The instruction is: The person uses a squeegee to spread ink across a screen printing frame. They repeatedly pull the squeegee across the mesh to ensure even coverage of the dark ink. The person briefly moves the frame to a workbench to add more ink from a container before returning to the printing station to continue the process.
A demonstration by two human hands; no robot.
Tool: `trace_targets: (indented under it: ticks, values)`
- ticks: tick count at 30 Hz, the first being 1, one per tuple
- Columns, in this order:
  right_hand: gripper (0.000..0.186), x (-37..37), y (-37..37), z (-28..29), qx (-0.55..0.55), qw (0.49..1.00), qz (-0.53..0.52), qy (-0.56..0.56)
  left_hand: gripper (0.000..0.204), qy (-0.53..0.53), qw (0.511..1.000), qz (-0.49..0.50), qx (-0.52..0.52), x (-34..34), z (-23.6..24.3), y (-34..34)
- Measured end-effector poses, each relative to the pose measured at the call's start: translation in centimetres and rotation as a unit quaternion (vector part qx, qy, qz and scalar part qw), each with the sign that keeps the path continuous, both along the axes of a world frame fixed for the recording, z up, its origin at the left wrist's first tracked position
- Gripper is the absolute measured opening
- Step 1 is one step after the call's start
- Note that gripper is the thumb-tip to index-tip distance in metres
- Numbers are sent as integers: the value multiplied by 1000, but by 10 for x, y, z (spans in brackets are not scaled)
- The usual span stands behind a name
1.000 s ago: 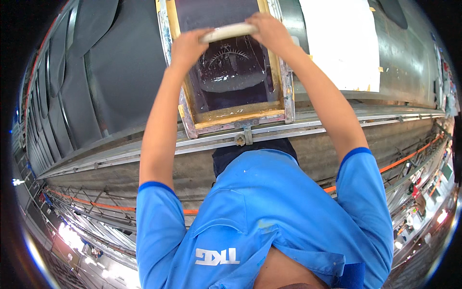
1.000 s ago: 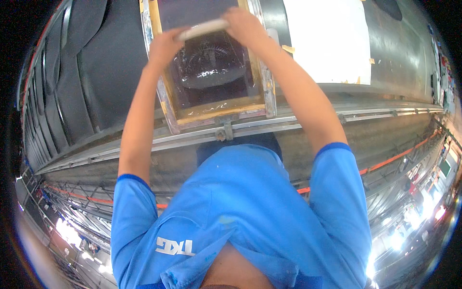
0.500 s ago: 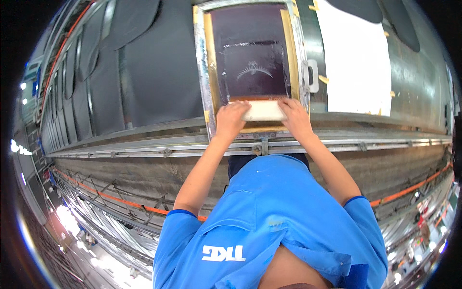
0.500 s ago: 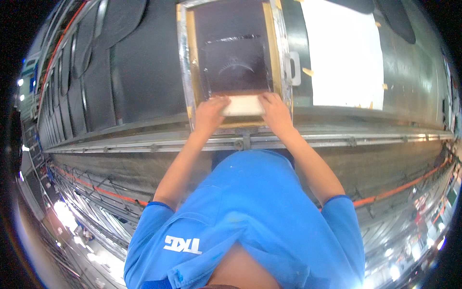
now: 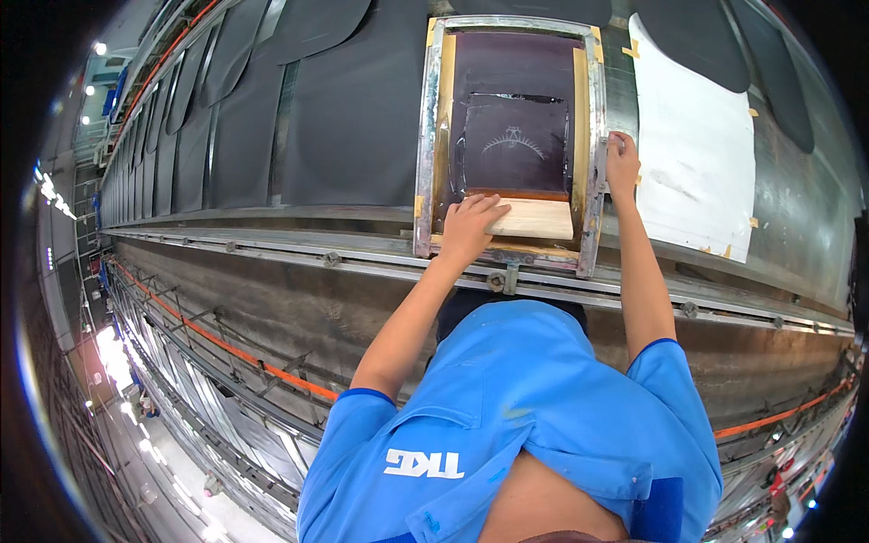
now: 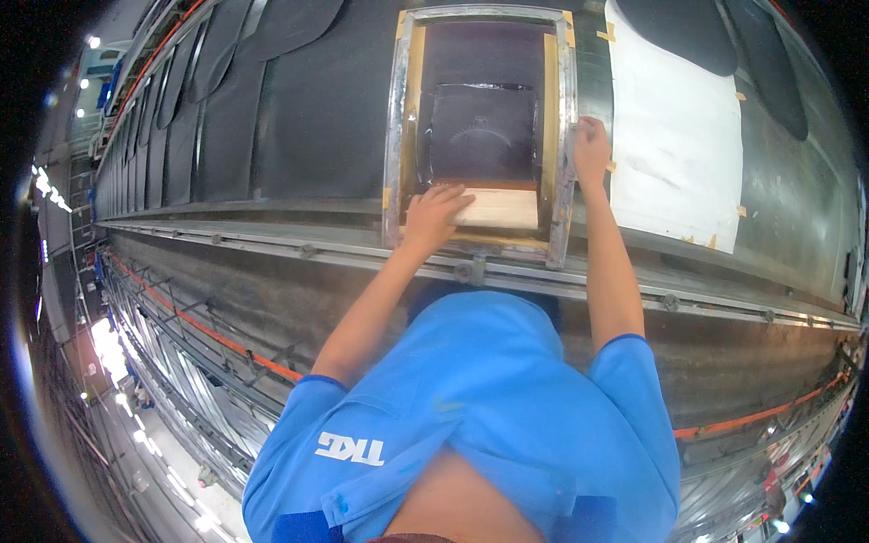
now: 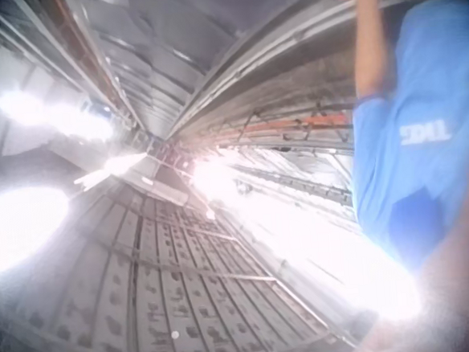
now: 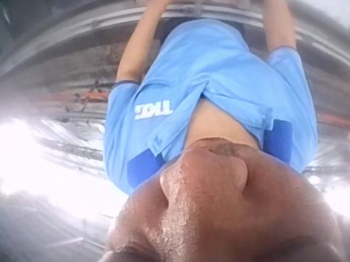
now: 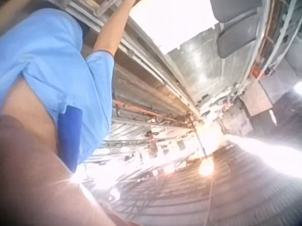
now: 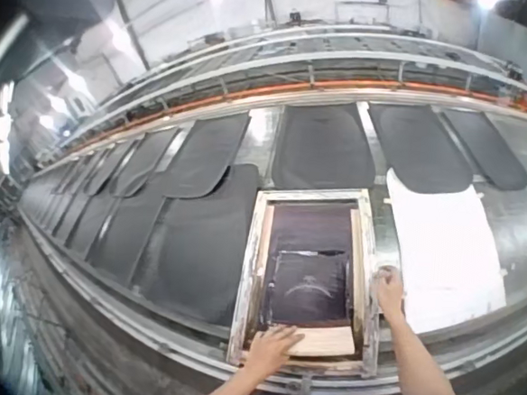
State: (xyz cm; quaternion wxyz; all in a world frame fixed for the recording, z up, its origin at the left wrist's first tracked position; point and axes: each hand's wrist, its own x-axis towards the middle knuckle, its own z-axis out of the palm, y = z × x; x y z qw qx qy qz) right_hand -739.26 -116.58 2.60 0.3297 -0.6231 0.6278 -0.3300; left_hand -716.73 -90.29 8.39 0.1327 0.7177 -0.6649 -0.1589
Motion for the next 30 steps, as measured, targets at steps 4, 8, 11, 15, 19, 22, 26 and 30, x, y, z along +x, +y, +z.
trace_targets:
  ticks: [4, 8, 11, 15, 19, 22, 26, 30]
  values:
    - [31, -6, -2, 11, 26, 999, -19, -34, 62, 15, 998, 21, -52, -11, 1, 9]
    - [32, -2, -2, 60, -4, 999, 7, -45, 65, 27, 997, 30, -73, -2, 22, 16]
    - [28, 32, 13, 123, -66, 993, 59, -80, 69, 51, 994, 40, -88, 17, 41, 28]
    - [28, 106, 44, 183, -98, 989, 104, -37, 68, 97, 987, 50, -122, 75, 57, 48]
    - [27, 187, 67, 166, -87, 990, 101, -41, 68, 81, 991, 60, -88, 155, 55, 73]
    - [23, 246, 85, 109, -89, 992, 75, -54, 69, 46, 997, 49, -46, 222, 48, 94]
    - [23, 286, 112, 46, -67, 995, 24, -72, 68, 4, 1000, -15, 15, 291, 35, 107]
    - [24, 309, 139, 31, -62, 997, 6, -50, 64, 4, 998, -53, 16, 326, 31, 122]
